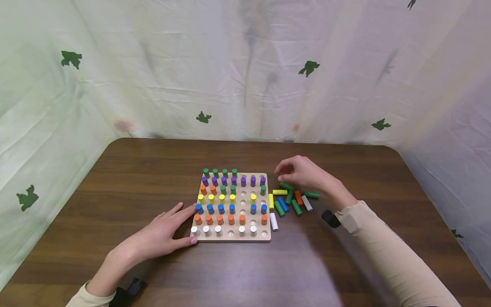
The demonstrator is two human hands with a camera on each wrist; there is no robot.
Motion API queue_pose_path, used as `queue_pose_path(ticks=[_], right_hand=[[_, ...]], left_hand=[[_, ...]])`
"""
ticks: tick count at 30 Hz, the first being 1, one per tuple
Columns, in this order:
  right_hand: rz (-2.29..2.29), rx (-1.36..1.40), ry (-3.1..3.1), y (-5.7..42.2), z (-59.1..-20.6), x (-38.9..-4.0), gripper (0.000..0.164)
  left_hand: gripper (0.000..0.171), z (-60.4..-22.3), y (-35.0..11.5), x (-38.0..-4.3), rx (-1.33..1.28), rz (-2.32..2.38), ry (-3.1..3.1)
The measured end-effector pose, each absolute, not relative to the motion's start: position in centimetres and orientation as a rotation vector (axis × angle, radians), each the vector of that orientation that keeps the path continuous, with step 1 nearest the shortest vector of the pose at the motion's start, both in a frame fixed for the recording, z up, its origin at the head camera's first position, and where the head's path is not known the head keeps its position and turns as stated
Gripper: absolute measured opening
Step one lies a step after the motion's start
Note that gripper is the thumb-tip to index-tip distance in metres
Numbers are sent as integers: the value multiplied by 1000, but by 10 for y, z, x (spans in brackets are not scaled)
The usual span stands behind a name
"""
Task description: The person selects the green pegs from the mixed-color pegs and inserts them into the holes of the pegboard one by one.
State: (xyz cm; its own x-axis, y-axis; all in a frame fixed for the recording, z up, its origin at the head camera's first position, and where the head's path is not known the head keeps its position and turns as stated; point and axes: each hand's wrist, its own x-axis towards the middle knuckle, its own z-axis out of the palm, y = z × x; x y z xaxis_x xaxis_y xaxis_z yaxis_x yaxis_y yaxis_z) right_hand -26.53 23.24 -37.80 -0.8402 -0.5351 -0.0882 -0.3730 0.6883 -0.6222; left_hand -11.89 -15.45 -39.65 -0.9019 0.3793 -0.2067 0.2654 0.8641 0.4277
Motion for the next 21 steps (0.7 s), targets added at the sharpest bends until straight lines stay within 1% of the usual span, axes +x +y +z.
queue_pose_path(ticks=[7, 11, 21], right_hand=[[-850, -670, 2614, 239, -388, -267, 17], [-814, -700, 2619, 240, -393, -270, 16], [-739, -644, 2639, 241, -403, -273, 18]], left_hand=[[86, -398, -155, -120, 483, 574, 2756], [85, -399, -155, -119, 482, 581, 2753], [85, -400, -155, -119, 477, 581, 2753]])
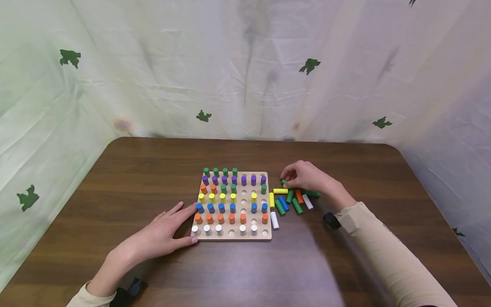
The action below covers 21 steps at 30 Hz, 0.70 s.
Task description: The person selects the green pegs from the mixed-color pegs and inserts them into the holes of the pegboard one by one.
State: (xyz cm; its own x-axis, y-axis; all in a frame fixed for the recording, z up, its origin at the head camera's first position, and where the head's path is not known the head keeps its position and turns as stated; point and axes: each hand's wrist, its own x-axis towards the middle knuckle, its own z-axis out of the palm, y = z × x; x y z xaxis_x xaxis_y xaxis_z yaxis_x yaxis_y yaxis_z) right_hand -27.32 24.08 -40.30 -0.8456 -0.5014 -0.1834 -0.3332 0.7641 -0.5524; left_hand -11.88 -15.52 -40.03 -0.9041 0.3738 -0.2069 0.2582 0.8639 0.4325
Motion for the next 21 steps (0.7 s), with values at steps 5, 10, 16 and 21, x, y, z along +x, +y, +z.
queue_pose_path(ticks=[5, 10, 16, 21], right_hand=[[-745, -657, 2635, 242, -402, -275, 18], [-821, -676, 2617, 242, -400, -274, 17], [-892, -708, 2645, 239, -397, -272, 16], [-959, -720, 2669, 231, -392, -272, 17]], left_hand=[[84, -400, -155, -119, 492, 583, 2762], [83, -400, -155, -119, 497, 583, 2767], [84, -400, -155, -119, 500, 578, 2766], [84, -400, -154, -118, 495, 584, 2760]])
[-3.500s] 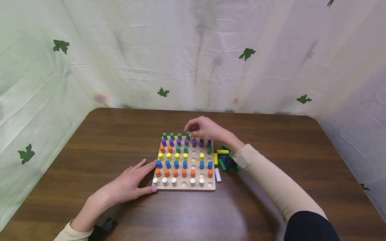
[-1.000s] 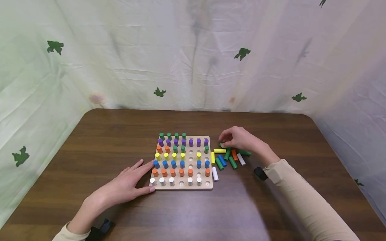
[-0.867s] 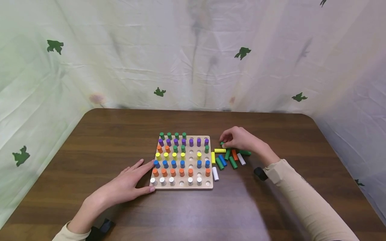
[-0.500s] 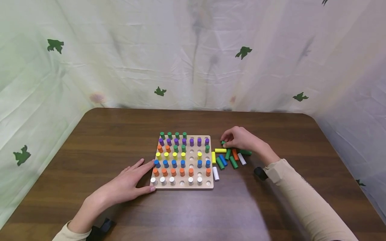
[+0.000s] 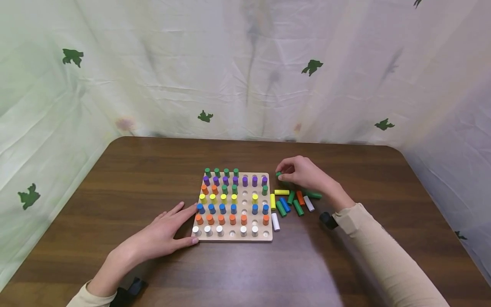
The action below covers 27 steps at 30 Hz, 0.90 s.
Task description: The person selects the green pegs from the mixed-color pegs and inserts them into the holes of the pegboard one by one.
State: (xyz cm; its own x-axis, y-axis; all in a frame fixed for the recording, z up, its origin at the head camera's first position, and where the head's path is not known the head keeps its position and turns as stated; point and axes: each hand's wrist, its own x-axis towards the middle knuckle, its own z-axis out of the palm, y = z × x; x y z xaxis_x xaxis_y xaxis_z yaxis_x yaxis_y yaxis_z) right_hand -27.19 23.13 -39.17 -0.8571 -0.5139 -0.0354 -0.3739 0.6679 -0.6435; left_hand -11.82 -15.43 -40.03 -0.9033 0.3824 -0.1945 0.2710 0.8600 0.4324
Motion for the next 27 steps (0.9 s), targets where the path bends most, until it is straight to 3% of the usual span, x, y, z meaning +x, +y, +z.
queue_pose_path(ticks=[17, 27], right_hand=[[-1248, -780, 2611, 202, -380, -274, 24], [-1285, -844, 2554, 182, -376, -278, 17]], left_hand=[[84, -399, -154, -118, 473, 585, 2756], [86, -400, -154, -119, 468, 580, 2751]])
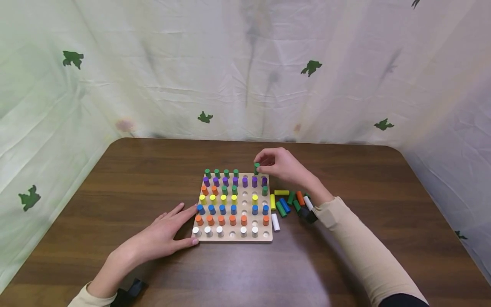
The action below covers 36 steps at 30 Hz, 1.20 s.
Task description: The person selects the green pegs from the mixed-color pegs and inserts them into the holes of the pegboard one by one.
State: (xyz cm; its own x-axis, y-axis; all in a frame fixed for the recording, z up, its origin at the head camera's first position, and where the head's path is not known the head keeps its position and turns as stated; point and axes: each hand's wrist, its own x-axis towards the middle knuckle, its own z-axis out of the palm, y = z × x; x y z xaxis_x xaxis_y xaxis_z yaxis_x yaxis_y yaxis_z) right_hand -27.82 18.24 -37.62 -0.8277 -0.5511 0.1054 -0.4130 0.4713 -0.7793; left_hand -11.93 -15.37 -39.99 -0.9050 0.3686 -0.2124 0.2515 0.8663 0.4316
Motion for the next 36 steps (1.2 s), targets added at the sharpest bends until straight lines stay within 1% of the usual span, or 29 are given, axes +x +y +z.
queue_pose_path(ticks=[7, 16, 36], right_hand=[[-1220, -892, 2514, 168, -379, -283, 21], [-1140, -949, 2506, 155, -385, -293, 21], [-1048, -874, 2487, 149, -386, -294, 17]], left_hand=[[86, -399, -153, -119, 468, 582, 2751], [86, -399, -151, -118, 450, 578, 2741], [86, -401, -151, -120, 454, 577, 2746]])
